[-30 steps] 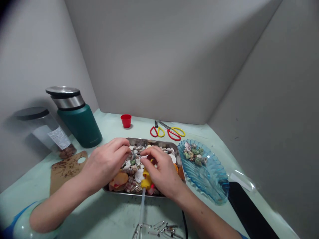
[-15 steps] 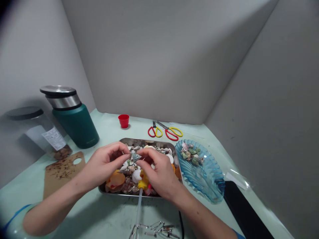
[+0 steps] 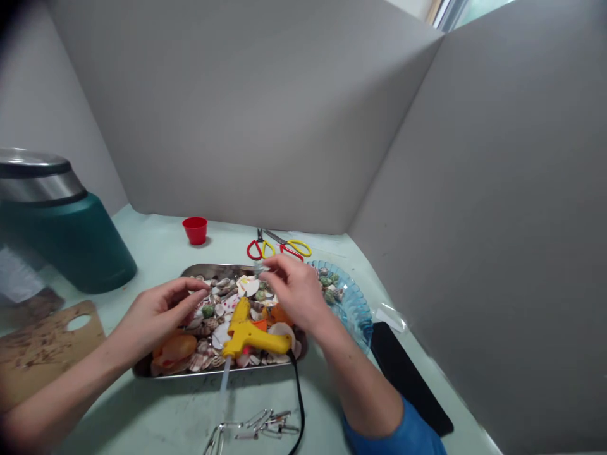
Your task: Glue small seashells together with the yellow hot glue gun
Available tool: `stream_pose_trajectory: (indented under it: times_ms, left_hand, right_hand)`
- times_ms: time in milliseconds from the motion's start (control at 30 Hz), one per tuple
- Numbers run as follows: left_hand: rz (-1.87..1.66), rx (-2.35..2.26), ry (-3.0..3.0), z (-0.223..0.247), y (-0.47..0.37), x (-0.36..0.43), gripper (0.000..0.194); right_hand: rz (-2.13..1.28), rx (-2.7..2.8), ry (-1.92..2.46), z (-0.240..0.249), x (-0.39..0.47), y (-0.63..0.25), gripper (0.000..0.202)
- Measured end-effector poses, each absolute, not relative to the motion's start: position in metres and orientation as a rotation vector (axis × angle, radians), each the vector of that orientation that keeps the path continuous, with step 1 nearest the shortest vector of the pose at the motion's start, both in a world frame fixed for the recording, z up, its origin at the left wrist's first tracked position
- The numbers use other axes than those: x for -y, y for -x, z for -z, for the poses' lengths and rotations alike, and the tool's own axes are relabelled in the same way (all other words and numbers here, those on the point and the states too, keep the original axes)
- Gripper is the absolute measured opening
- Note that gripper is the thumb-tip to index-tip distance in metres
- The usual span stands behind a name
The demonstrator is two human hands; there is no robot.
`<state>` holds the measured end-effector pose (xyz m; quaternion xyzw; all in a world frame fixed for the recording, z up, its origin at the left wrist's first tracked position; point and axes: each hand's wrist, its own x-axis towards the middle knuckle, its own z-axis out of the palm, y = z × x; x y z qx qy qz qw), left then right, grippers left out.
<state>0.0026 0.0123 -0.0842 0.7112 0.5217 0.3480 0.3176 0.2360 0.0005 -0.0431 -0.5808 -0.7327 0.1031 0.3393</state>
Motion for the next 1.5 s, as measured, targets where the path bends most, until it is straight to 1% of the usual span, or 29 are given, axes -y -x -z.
stream_pose_trajectory:
  times_ms: [33, 100, 233, 400, 533, 733, 900, 967, 1133, 1267, 1400, 1433, 1500]
  left_hand:
    - [-0.917, -1.388, -1.899, 0.088, -0.002, -0.014, 0.028]
    - [-0.915, -1.408, -1.944, 0.093, -0.001, -0.017, 0.028]
    - [-0.918, -1.416, -1.977, 0.096, -0.002, -0.019, 0.027]
    - [-0.898, -1.438, -1.993, 0.099, -0.002, -0.021, 0.026]
    - [-0.9, -1.443, -1.98, 0.1, -0.002, -0.022, 0.027]
    - [-0.894, -1.448, -1.982, 0.099, -0.002, -0.021, 0.027]
    - [-0.901, -1.434, -1.983, 0.1, -0.001, -0.022, 0.027]
    - [-0.905, -1.427, -1.975, 0.1, -0.001, -0.022, 0.027]
    - [-0.927, -1.403, -1.879, 0.095, -0.002, -0.018, 0.028]
    - [-1.009, -1.319, -1.627, 0.092, -0.002, -0.018, 0.032]
    - [-1.211, -1.153, -1.275, 0.091, 0.0, -0.022, 0.033]
    - [-1.239, -1.128, -1.222, 0.091, 0.001, -0.024, 0.033]
    - [-1.268, -1.115, -1.182, 0.09, 0.003, -0.025, 0.033]
  right_hand:
    - [-0.09, 1.953, 1.693, 0.039, -0.005, -0.249, 0.019]
    - [0.003, 1.936, 1.865, 0.032, -0.012, -0.277, 0.017]
    - [0.086, 1.829, 2.26, 0.03, -0.025, -0.329, 0.015]
    - [0.044, 1.708, 2.653, 0.044, -0.038, -0.363, 0.019]
    - [-0.003, 1.649, 2.838, 0.057, -0.047, -0.369, 0.025]
    - [-0.014, 1.636, 2.912, 0.069, -0.052, -0.371, 0.027]
    - [0.022, 1.614, 2.878, 0.061, -0.049, -0.373, 0.028]
    - [0.058, 1.62, 2.825, 0.053, -0.045, -0.371, 0.032]
    - [0.062, 1.808, 2.546, 0.034, -0.031, -0.347, 0.037]
    - [-0.129, 2.117, 2.201, 0.024, -0.015, -0.308, 0.029]
    - [-0.513, 2.513, 1.764, 0.021, 0.004, -0.27, 0.026]
    - [-0.553, 2.595, 1.707, 0.021, 0.008, -0.262, 0.025]
    - [-0.513, 2.725, 1.632, 0.024, 0.015, -0.248, 0.022]
